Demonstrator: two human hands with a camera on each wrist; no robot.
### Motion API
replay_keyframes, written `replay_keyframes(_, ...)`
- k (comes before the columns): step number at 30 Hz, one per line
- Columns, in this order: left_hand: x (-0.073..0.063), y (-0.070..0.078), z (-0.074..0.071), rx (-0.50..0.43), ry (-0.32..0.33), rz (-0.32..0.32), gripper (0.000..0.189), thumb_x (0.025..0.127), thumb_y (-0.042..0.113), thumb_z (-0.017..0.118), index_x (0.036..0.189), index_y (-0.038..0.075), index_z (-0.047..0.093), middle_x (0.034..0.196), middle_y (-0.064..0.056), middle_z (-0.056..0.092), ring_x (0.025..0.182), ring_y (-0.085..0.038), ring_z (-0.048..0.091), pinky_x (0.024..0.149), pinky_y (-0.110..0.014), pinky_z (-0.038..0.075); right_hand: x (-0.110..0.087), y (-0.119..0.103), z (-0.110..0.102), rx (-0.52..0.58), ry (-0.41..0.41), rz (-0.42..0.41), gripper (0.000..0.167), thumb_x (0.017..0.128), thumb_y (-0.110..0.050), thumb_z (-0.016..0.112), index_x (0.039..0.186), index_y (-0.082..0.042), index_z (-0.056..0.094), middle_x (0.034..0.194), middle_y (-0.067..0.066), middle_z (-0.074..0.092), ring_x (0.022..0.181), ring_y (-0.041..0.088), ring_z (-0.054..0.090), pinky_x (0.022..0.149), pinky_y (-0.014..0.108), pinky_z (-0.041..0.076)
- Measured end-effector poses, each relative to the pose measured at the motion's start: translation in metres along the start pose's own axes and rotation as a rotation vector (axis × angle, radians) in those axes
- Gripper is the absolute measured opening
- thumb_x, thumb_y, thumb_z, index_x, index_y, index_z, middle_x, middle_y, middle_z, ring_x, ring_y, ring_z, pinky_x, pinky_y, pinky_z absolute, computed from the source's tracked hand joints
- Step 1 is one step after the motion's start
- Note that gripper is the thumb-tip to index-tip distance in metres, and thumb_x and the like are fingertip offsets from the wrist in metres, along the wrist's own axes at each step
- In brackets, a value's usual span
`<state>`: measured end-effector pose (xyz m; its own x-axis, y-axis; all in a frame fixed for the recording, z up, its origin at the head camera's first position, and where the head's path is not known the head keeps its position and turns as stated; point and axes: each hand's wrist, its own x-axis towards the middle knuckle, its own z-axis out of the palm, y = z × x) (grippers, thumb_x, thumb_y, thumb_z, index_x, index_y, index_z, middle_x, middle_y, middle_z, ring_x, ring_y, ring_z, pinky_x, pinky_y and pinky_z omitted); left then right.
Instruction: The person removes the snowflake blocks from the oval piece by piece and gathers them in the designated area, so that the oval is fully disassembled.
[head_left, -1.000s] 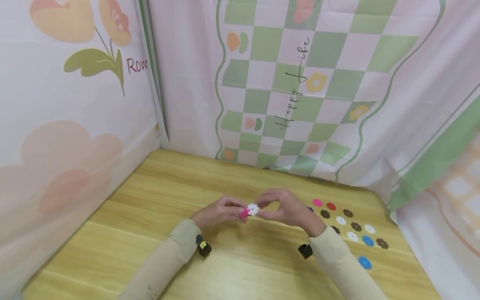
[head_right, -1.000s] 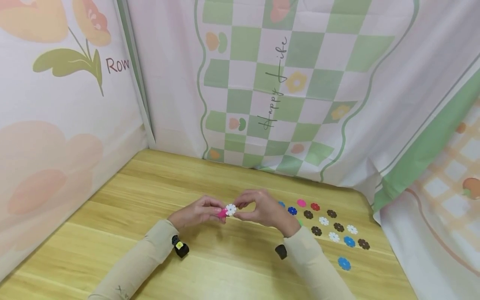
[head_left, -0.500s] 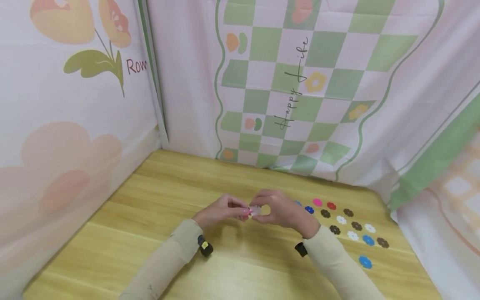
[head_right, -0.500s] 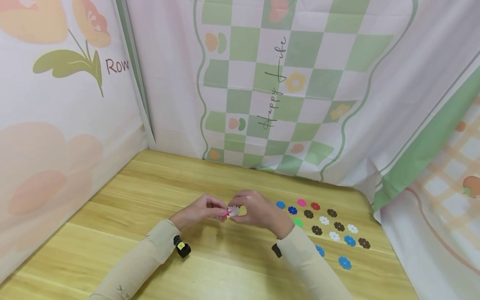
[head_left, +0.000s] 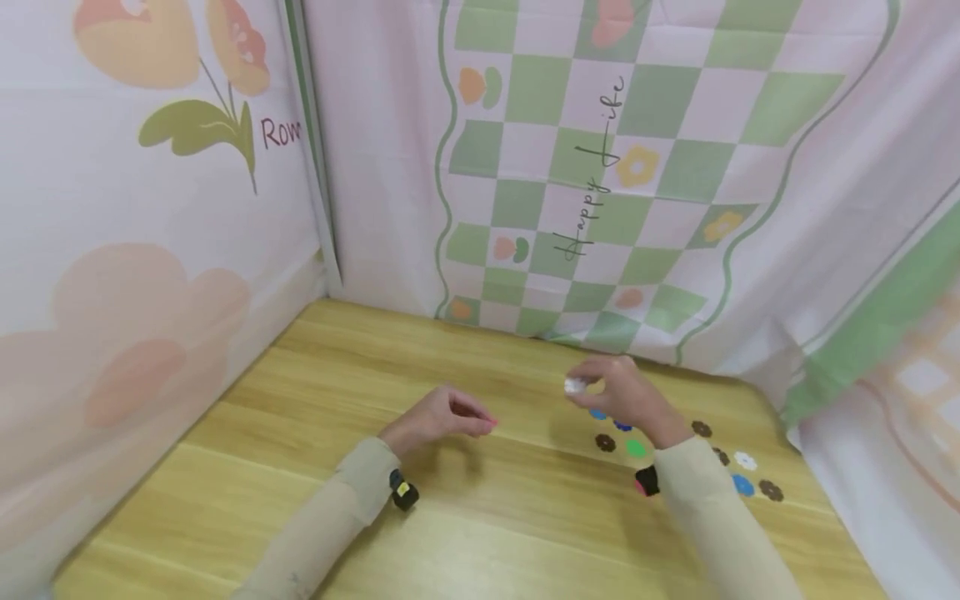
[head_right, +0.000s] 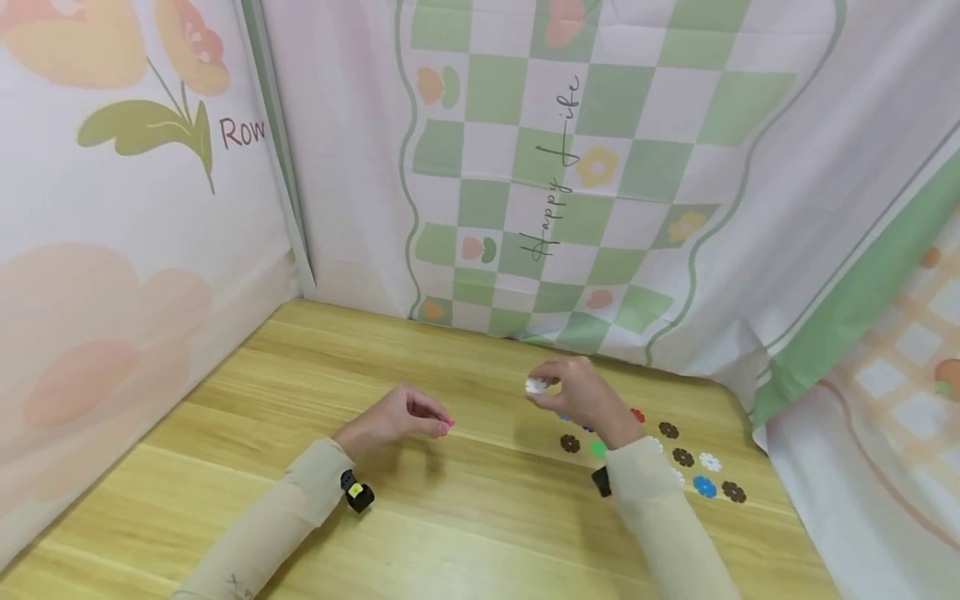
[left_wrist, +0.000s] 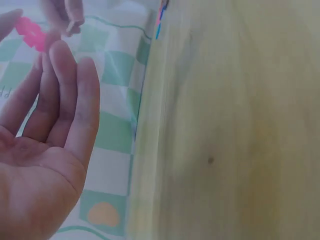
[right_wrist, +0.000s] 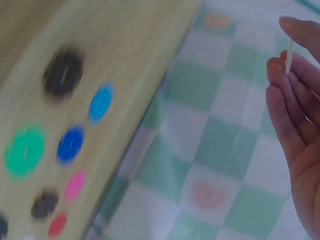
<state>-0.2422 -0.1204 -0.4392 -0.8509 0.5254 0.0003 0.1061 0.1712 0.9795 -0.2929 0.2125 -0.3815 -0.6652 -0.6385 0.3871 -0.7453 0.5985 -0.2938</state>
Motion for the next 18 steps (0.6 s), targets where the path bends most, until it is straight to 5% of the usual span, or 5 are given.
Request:
replay_keyframes(7,0.008,0.004,0.008,0.181,0.017,0.055,0.016,0.091,0.023,0.084,0.103,0.013,0.084,0.096,0.0,0.082,0.085,-0.008,0.074,0.08,-0.024,0.061,-0.012,0.035,-0.009,0.037,-0.23,0.238,0.023,0.092,-0.024,0.084,0.109,-0.009,0.08,0.108,0.007,0.079,0.097,0.022,0.074,0.086,0.043,0.065)
replay_keyframes(18,0.026,-0.002,0.026,0.411,-0.039,0.191,0.01,0.09,0.022,0.084,0.096,0.015,0.083,0.087,0.006,0.079,0.077,-0.001,0.069,0.074,-0.02,0.061,-0.028,0.051,0.028,0.064,-0.35,0.25,0.011,0.089,-0.023,0.086,0.095,-0.015,0.081,0.095,-0.001,0.078,0.083,0.007,0.067,0.073,0.024,0.06)
